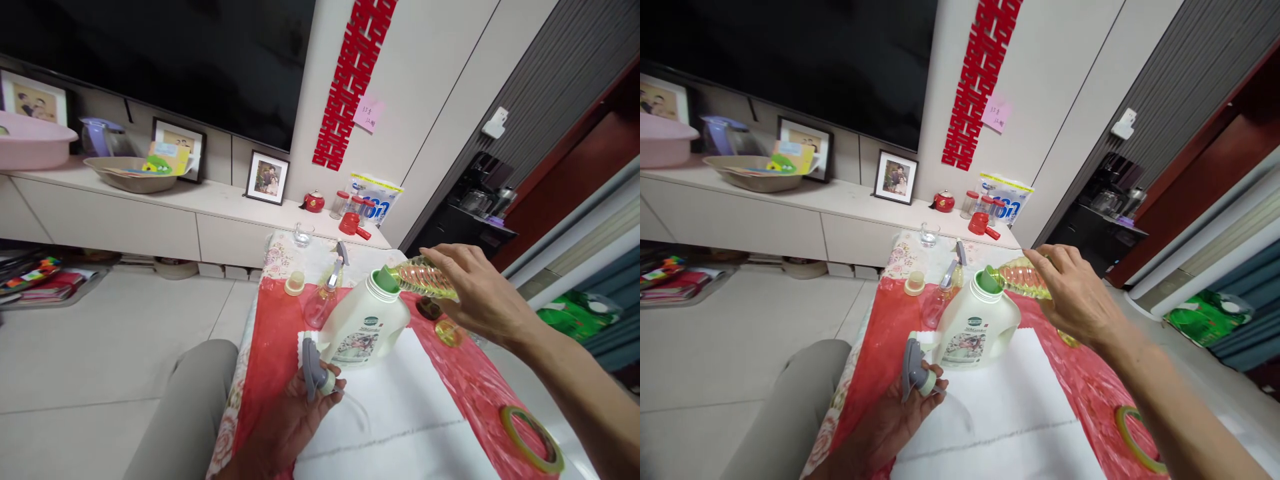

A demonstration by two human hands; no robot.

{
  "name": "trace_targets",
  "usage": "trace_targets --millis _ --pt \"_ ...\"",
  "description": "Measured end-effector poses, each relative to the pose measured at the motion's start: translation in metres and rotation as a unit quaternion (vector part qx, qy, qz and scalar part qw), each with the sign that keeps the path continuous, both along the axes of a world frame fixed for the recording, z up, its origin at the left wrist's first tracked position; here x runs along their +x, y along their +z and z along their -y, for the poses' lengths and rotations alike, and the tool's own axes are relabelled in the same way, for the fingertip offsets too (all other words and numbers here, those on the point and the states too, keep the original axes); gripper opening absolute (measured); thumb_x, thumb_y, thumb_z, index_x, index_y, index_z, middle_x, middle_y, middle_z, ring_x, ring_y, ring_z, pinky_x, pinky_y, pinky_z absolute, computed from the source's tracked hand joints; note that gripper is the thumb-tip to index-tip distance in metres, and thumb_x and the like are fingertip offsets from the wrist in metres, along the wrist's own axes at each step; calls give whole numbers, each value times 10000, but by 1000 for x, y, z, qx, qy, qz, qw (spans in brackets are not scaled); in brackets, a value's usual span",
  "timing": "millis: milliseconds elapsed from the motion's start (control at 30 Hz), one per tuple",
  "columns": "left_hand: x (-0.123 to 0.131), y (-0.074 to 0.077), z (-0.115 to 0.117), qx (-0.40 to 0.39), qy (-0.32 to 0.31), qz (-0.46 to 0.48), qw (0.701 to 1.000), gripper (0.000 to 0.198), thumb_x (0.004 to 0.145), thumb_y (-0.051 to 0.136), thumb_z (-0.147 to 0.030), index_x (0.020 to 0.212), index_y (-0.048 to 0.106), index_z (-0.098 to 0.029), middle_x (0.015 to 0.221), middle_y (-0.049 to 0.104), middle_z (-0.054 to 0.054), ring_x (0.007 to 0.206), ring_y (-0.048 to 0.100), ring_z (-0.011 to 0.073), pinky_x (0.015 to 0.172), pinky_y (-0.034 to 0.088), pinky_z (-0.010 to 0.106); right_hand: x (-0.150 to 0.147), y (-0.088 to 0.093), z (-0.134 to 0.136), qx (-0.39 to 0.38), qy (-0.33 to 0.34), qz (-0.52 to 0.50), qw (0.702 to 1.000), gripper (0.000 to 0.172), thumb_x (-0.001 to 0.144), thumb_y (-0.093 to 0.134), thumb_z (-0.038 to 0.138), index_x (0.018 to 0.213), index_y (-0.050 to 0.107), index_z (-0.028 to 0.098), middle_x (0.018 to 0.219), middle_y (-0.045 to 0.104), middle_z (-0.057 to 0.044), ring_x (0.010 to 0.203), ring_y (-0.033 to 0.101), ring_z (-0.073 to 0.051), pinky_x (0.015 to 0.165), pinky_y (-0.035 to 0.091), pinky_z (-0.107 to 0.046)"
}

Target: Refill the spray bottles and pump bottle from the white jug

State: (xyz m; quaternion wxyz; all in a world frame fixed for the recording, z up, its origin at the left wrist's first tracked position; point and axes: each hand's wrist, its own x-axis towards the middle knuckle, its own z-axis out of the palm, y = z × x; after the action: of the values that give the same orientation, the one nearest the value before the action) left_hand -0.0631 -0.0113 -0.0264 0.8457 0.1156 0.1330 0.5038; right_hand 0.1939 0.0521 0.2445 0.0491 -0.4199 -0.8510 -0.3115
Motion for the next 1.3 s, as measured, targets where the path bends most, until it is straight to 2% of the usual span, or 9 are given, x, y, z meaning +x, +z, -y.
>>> trace_targets --millis 200,433,600,833,1067,1300 --pt "0 -1 -1 -5 2 -1 1000 323 650 927 -215 935 776 -230 999 734 28 977 698 189 952 481 327 -10 11 -6 43 -2 78 996 688 735 519 71 1420 487 123 1350 516 -154 1210 475 -312 929 500 -442" --pt "0 -5 0 4 0 10 1000 301 693 896 -195 964 772 -245 1019 741 21 996 694 188 958 489 319 -18 23 -7 88 25 151 984 644 787 511 56 1418 485 181 1382 493 -153 1300 435 -338 931 466 -451" --pt "0 -1 0 -4 1 10 1000 333 658 918 -194 958 775 -228 1020 740 37 998 693 199 958 491 323 -27 28 -3 98 26 178 979 617 814 510 70 1418 472 186 1421 472 -160 1324 421 -336 960 437 -468" --pt "0 0 0 -9 0 5 1000 335 639 931 -198 937 779 -219 1012 736 34 977 697 190 941 502 312 -29 29 -1 85 21 164 983 569 882 462 59 1427 475 224 1504 418 -135 1371 398 -334 1019 397 -511" --pt "0 -2 0 -2 -3 -1 1000 333 651 926 -211 947 776 -249 1019 730 17 988 692 178 959 489 314 -29 31 -1 121 24 189 974 496 951 418 105 1435 435 213 1510 413 -136 1369 397 -332 1008 407 -510" --pt "0 -2 0 -11 1 1 1000 337 638 932 -209 936 778 -233 1014 731 26 976 695 186 942 492 315 -28 27 -1 113 18 170 979 522 922 454 93 1428 460 218 1481 446 -131 1360 400 -331 984 423 -499"
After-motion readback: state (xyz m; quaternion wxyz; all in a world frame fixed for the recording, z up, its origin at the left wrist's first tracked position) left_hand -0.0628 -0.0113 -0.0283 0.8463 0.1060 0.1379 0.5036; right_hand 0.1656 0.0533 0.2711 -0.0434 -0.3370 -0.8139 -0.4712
